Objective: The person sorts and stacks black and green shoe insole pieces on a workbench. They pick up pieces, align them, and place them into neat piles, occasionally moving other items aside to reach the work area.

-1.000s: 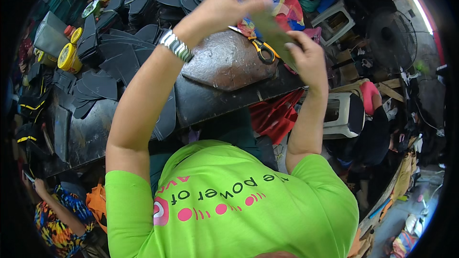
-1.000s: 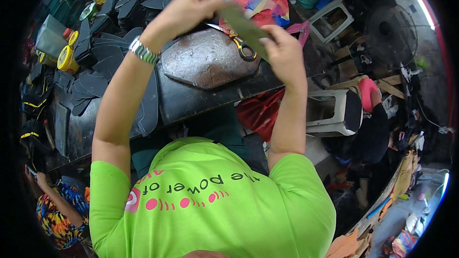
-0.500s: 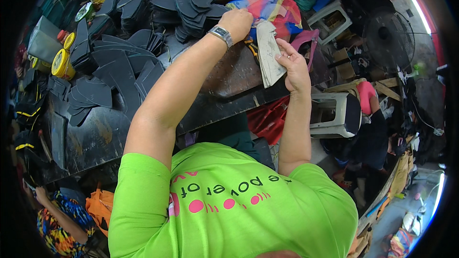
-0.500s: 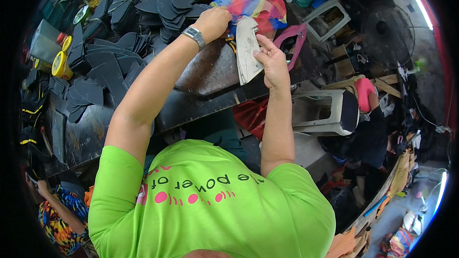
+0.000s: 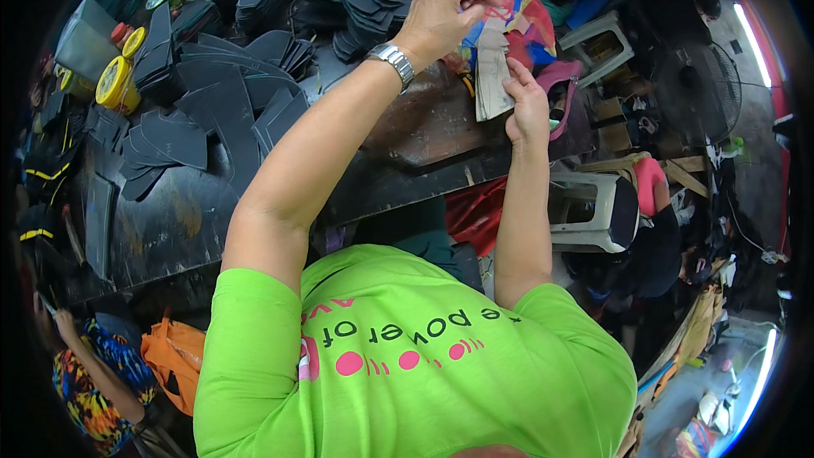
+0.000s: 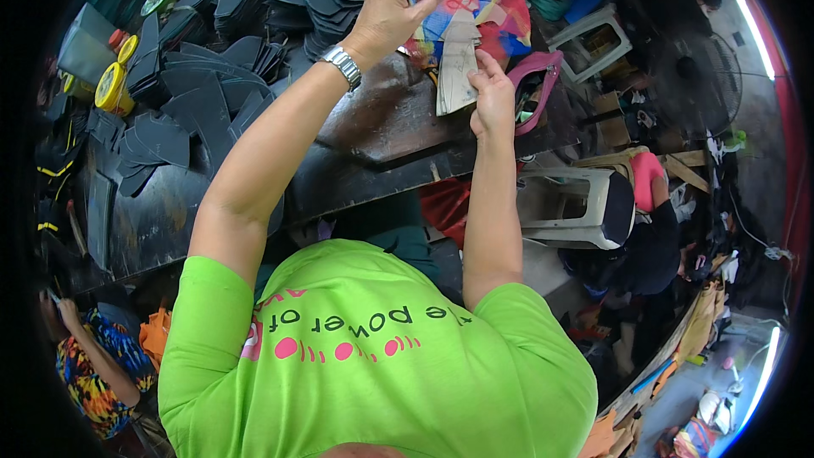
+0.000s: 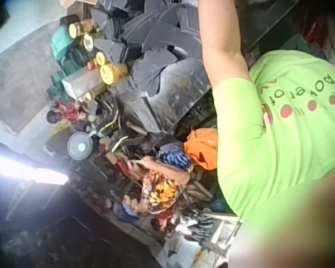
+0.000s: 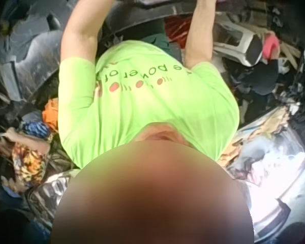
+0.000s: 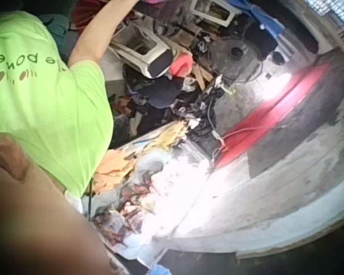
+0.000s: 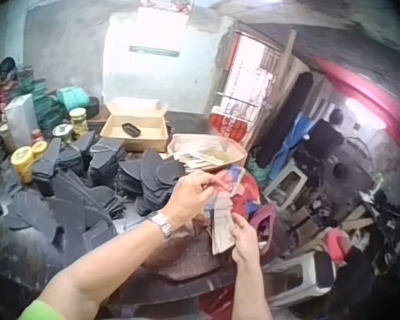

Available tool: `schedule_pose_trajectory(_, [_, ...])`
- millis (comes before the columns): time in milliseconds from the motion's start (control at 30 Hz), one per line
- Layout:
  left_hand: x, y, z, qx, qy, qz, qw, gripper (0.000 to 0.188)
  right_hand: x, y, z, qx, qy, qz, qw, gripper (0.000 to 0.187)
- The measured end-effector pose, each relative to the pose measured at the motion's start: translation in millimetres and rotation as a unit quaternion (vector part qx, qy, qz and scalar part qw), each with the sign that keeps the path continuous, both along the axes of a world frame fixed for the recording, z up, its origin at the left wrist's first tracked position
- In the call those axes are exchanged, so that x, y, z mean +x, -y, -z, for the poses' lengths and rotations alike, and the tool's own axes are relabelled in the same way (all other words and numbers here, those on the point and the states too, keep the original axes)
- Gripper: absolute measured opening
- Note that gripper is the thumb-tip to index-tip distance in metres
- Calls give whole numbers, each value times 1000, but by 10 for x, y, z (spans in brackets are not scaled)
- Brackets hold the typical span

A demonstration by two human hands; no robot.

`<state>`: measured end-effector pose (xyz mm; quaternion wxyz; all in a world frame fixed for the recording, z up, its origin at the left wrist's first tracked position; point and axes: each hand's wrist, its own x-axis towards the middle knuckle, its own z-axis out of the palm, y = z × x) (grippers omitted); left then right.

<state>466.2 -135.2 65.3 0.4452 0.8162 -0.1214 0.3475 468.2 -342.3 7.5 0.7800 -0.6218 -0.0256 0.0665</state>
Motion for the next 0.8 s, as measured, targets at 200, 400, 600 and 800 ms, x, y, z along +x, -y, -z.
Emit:
schedule_pose_trajectory(200, [-172, 7, -234, -41, -1, 94, 995, 17, 535, -179, 222, 19, 74, 93, 993, 49])
schedule_pose_trajectory(400, [-729, -19, -286, 101, -2, 141, 985, 18, 1317, -235, 550, -91, 131, 30, 987, 49])
schedule_pose_trajectory(600, [-2230, -492, -3, 138, -55, 142, 979, 18, 785, -106, -21, -550, 316, 22, 773, 58])
schedule_pose_trajectory(800, [-3606, -1086, 296, -89, -201, -186, 958, 14, -733, -419, -478, -353, 235, -168, 890, 20])
